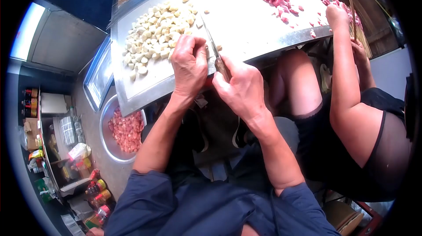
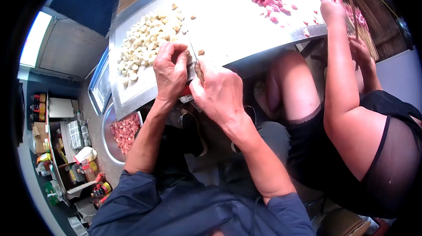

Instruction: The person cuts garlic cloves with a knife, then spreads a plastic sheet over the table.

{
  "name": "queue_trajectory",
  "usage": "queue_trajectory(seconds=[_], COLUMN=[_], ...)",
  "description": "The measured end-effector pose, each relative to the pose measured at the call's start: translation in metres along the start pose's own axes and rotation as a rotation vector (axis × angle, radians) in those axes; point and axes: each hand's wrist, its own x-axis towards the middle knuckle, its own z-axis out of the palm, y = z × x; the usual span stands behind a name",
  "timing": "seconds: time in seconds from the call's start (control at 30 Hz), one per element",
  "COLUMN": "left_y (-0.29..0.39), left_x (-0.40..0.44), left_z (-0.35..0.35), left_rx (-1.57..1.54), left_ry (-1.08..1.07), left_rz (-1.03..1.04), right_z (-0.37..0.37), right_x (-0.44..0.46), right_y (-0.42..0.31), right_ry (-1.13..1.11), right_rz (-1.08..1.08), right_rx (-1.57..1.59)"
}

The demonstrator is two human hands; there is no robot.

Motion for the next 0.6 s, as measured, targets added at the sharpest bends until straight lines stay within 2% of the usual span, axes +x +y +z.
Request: queue_trajectory(seconds=[0.13, 0.23, 0.3, 0.33, 0.4, 0.5, 0.57, 0.6], left_y=[0.002, 0.007, 0.011, 0.009, -0.002, -0.019, -0.033, -0.038], left_x=[0.001, 0.005, 0.012, 0.015, 0.029, 0.062, 0.075, 0.081], left_z=[0.003, 0.002, 0.001, 0.003, 0.007, 0.011, 0.011, 0.009], left_rx=[-0.082, 0.016, 0.265, 0.268, 0.449, 0.592, 0.608, 0.593], left_ry=[0.047, -0.060, -0.203, -0.203, -0.225, -0.275, -0.285, -0.333], left_rz=[-0.074, 0.141, 0.358, 0.365, 0.534, 0.678, 0.691, 0.611], right_z=[-0.009, -0.017, -0.021, -0.023, -0.023, -0.026, -0.028, -0.029], right_x=[0.007, 0.009, 0.007, 0.007, 0.007, 0.005, 0.006, 0.006], right_y=[0.001, 0.005, 0.005, 0.004, 0.005, 0.002, 0.001, 0.001], right_ry=[0.163, 0.196, 0.177, 0.154, 0.164, 0.154, 0.114, 0.120], right_rz=[-0.002, 0.046, 0.042, 0.036, 0.015, 0.015, 0.050, 0.043], right_rx=[0.090, 0.127, 0.126, 0.121, 0.133, 0.140, 0.120, 0.123])
